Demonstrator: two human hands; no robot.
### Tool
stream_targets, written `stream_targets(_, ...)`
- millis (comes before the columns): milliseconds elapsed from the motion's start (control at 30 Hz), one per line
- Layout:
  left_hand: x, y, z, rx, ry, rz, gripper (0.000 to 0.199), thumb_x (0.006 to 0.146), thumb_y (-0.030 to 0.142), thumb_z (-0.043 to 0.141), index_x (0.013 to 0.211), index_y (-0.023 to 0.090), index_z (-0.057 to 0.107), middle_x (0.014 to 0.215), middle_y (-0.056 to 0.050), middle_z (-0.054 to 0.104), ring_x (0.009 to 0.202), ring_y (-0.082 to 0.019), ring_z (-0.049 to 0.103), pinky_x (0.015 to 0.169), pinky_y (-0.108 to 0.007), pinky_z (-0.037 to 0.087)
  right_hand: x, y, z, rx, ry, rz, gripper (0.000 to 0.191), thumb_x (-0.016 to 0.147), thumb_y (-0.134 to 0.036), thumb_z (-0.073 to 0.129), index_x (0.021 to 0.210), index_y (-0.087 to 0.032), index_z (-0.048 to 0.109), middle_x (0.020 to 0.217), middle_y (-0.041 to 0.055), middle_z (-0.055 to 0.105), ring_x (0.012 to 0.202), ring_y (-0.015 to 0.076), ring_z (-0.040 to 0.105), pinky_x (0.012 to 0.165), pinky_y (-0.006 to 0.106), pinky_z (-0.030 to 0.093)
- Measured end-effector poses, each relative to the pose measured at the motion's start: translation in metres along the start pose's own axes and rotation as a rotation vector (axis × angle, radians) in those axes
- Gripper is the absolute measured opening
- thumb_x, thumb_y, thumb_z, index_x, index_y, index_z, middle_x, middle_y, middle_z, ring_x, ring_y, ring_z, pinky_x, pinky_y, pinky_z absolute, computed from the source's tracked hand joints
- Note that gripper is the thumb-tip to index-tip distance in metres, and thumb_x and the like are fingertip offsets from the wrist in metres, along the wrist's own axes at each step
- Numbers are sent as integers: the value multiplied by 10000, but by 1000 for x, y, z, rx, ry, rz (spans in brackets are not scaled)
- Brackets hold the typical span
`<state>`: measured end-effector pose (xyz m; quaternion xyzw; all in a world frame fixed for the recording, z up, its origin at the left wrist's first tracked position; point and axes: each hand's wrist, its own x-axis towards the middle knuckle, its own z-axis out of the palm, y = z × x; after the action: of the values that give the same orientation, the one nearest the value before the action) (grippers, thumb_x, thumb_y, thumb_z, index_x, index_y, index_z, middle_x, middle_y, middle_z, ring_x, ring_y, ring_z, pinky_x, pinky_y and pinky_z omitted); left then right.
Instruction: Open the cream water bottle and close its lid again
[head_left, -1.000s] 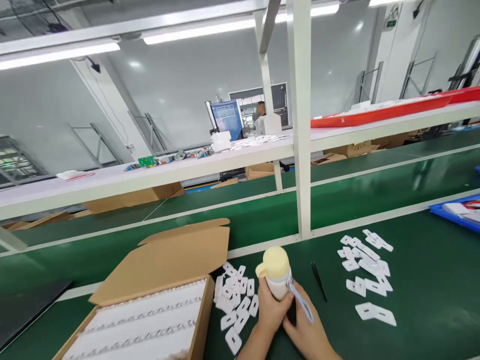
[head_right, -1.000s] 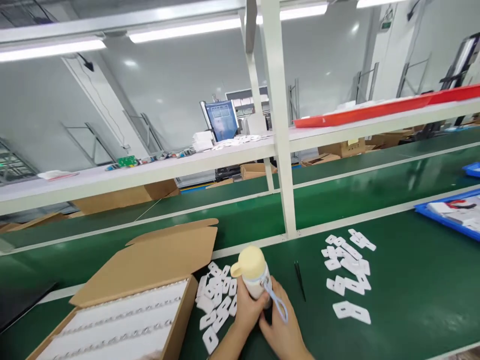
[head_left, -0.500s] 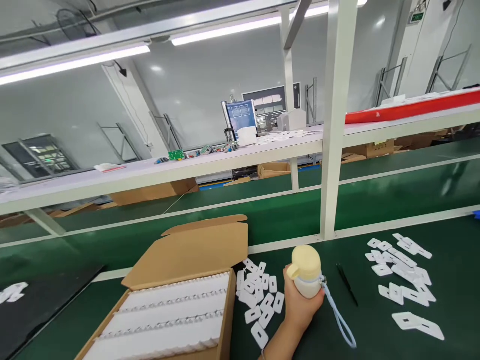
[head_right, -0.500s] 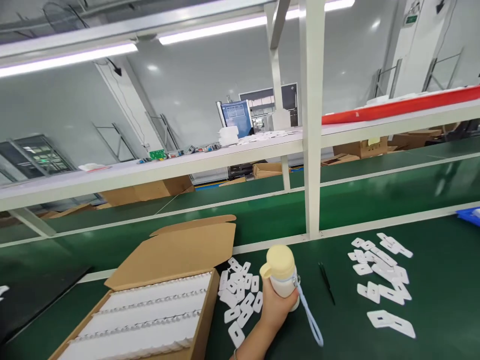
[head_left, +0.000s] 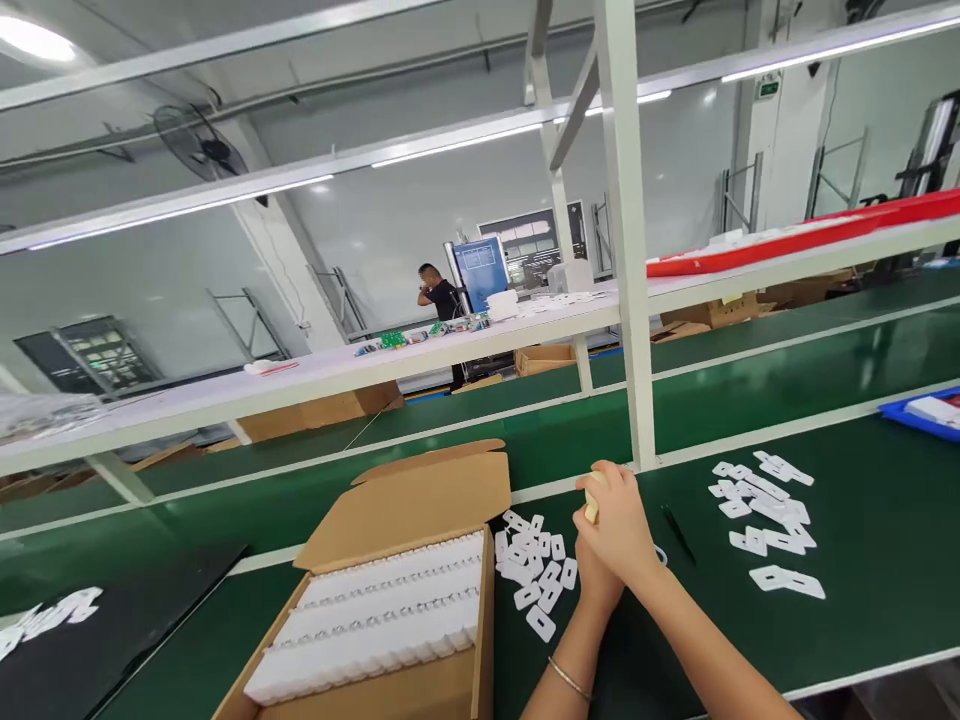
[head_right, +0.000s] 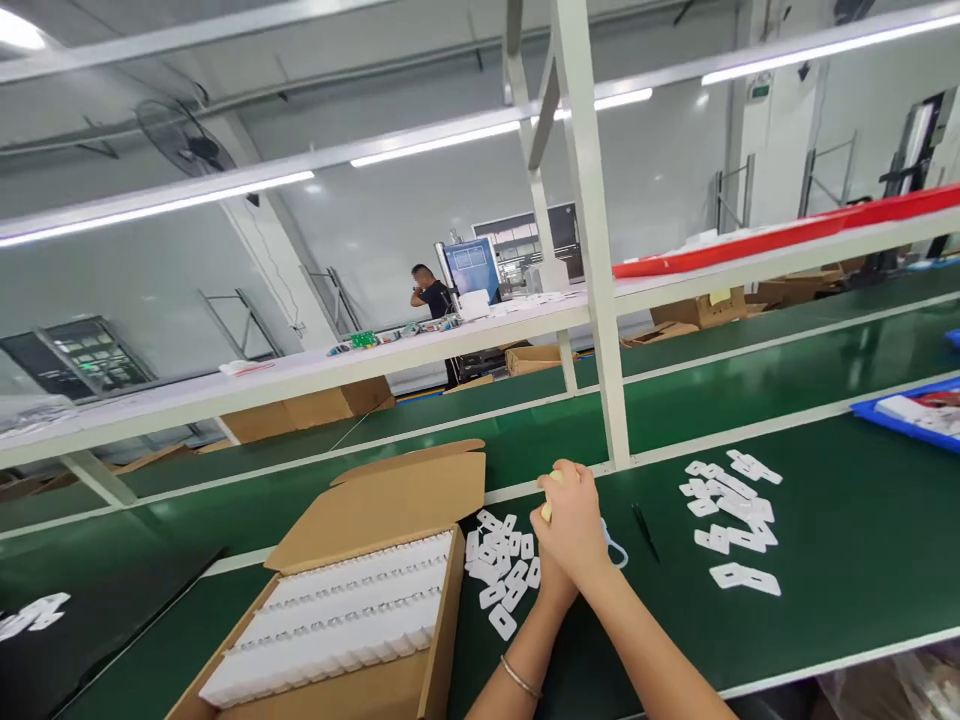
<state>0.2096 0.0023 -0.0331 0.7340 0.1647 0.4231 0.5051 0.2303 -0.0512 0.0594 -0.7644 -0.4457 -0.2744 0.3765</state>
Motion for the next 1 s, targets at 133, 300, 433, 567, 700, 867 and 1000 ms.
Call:
stream_targets(133,-10,10,-4,2,13,-14,153,833,260,709,982,228,709,958,-95,699,936,-303,678,856,-398,550,-10,-1,-21,165,-44,-97,238,758,-90,580,932,-216,682,1172,121,574,1135,339,509,918,505,529)
stream_targets(300,-32,18,-17,-46,26,-91,317,769,274,781,1057,210,662,969,-96,696,853,-282,672,746,-370,557,-15,-7,-41,330,-144,-137,199,758,-121,577,887,-225,689,1193,119,582,1157,345,535,932,512,527)
stream_targets(433,-47,24,-43,-296,-264,-77,668,617,217,868,1228,184,600,1116,-91,708,993,-291,685,842,-376,579,-12,-4,-68,580,-425,-186,310,675,-120,544,897,-237,726,1229,86,594,1135,291,604,995,467,528)
stream_targets(567,-65,27,-72,-399,-473,-101,817,584,251,911,1322,177,568,1278,-117,671,1139,-315,647,1015,-438,532,-4,31,-92,676,-728,-206,657,691,-143,566,1325,-285,667,1455,76,523,1324,284,554,1089,431,503)
stream_targets(700,-83,27,-86,-335,-466,-199,623,597,274,885,1148,156,620,1103,-118,723,992,-301,681,960,-454,552,-9,99,-87,490,-489,31,576,863,-336,615,1433,-258,579,1479,122,530,1410,330,484,1197,554,392)
stream_targets(867,-89,28,-83,-275,-387,-196,750,603,286,913,1264,167,580,1130,-122,721,1047,-315,678,1034,-487,529,-43,84,-88,622,-84,244,339,995,-435,553,1275,-246,580,1229,123,625,1101,264,653,984,451,571)
stream_targets(1000,-90,32,-75,-373,-344,-188,875,638,297,908,1397,179,490,1251,-130,686,1079,-297,669,991,-443,556,-54,5,-103,510,-403,1,847,786,-413,814,1530,-257,439,1459,142,524,1275,346,572,1079,503,512)
